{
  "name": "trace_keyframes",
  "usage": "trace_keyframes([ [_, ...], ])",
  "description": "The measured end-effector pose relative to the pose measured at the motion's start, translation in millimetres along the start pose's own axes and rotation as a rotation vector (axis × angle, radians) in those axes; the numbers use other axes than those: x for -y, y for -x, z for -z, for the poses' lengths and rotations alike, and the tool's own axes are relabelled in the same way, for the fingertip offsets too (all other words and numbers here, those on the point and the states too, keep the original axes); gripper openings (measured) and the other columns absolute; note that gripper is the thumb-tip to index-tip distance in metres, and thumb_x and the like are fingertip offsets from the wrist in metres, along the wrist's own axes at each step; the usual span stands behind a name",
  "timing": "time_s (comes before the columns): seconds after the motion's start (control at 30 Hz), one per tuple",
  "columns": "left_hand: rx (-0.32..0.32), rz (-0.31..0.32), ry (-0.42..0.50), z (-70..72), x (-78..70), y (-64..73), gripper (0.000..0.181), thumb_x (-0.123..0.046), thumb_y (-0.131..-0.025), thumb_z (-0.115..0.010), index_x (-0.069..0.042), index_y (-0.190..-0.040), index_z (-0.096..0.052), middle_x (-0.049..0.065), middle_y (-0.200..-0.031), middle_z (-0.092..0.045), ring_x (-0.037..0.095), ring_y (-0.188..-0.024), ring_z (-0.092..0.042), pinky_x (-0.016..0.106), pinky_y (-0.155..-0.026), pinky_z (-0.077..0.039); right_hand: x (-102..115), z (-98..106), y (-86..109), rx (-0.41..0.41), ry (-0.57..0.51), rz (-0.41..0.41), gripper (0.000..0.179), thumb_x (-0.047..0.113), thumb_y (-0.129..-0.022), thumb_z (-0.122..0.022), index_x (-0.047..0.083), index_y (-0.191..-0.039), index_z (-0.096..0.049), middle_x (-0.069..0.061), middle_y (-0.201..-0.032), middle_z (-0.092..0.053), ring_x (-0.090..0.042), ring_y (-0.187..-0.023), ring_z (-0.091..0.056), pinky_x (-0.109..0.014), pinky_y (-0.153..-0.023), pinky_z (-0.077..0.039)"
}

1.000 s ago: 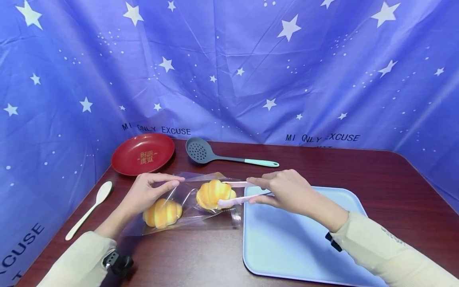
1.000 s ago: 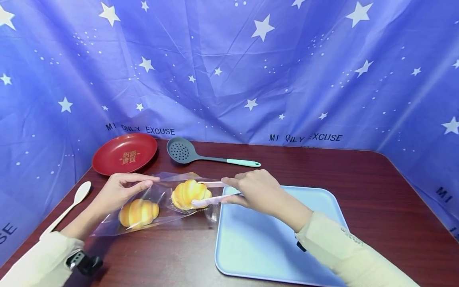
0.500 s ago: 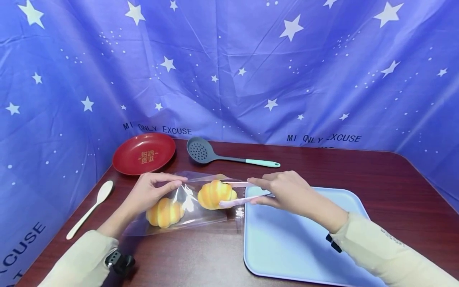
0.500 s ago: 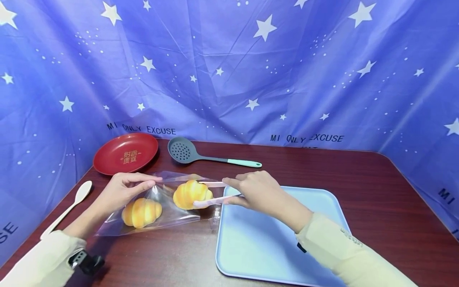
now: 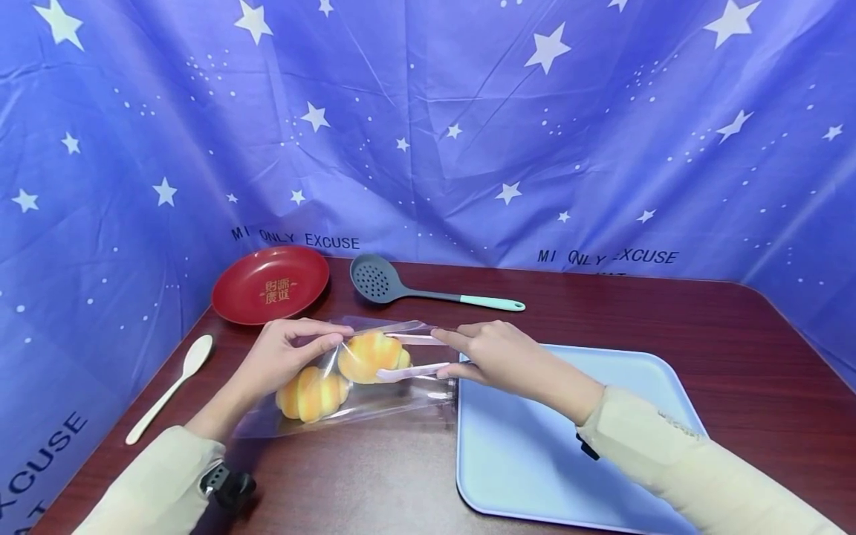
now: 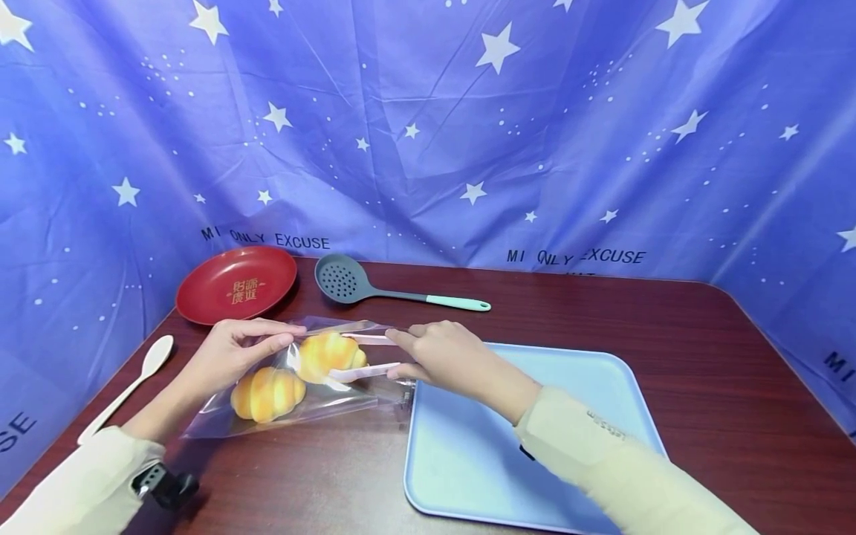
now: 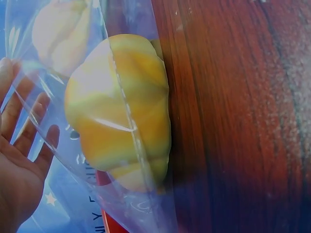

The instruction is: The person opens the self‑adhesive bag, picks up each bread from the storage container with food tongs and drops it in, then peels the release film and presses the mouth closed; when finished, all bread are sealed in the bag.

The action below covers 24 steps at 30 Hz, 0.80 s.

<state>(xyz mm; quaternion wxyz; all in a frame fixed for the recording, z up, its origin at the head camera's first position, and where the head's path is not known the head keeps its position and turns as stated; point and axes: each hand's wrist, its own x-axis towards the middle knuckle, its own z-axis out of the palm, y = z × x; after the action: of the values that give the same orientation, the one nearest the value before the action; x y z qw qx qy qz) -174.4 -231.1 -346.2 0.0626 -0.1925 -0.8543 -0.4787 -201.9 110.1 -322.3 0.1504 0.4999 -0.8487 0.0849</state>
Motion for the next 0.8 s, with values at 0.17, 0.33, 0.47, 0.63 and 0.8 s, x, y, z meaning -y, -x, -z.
trace_keyframes([
  [0.17, -0.017, -0.009, -0.020, 0.0, -0.3, -1.3, 0.022, -0.015, -0.094, -0.075, -0.014, -0.116, -0.079, -0.004, -0.110, -0.077, 0.006, -0.108, -0.068, 0.020, -0.091, -0.052, 4.9, -6.4, -9.0, 0.010, -0.034, 0.015, 0.054, 0.035, -0.097, -0.070, -0.002, -0.135, -0.062, -0.015, -0.101, -0.074, -0.022, -0.072, -0.071, -0.038, -0.074, -0.060],
  [0.33, -0.053, 0.005, -0.033, 1.1, 0.6, -1.4, 0.023, -0.016, -0.094, -0.075, -0.013, -0.117, -0.078, -0.003, -0.109, -0.077, 0.003, -0.108, -0.067, 0.019, -0.090, -0.052, 8.8, -9.9, -16.9, 0.051, -0.059, 0.003, 0.054, 0.032, -0.099, -0.067, -0.003, -0.139, -0.058, -0.015, -0.105, -0.072, -0.021, -0.074, -0.070, -0.036, -0.076, -0.060],
  [0.47, -0.092, -0.016, -0.029, 1.4, 1.7, -1.8, 0.022, -0.013, -0.094, -0.075, -0.011, -0.115, -0.079, -0.001, -0.108, -0.077, 0.001, -0.105, -0.067, 0.018, -0.089, -0.052, 9.7, -11.9, -22.3, 0.063, -0.073, 0.001, 0.053, 0.031, -0.100, -0.067, -0.004, -0.139, -0.057, -0.013, -0.098, -0.070, -0.017, -0.069, -0.065, -0.034, -0.073, -0.059],
  [0.63, -0.141, -0.050, -0.041, 2.0, 1.9, -3.3, 0.020, -0.010, -0.093, -0.075, -0.009, -0.113, -0.079, 0.001, -0.104, -0.078, 0.000, -0.100, -0.068, 0.016, -0.086, -0.051, 9.3, -12.4, -28.9, 0.065, -0.056, 0.005, 0.052, 0.032, -0.101, -0.065, -0.002, -0.139, -0.058, -0.014, -0.102, -0.071, -0.020, -0.074, -0.069, -0.036, -0.077, -0.059],
  [0.8, -0.163, -0.043, -0.047, 3.6, 0.5, -4.6, 0.019, -0.011, -0.094, -0.074, -0.009, -0.112, -0.079, 0.002, -0.103, -0.078, -0.001, -0.100, -0.068, 0.016, -0.087, -0.051, 11.5, -9.7, -33.7, 0.071, -0.024, -0.005, 0.052, 0.035, -0.100, -0.065, 0.001, -0.139, -0.060, -0.014, -0.104, -0.072, -0.026, -0.081, -0.072, -0.039, -0.079, -0.059],
])
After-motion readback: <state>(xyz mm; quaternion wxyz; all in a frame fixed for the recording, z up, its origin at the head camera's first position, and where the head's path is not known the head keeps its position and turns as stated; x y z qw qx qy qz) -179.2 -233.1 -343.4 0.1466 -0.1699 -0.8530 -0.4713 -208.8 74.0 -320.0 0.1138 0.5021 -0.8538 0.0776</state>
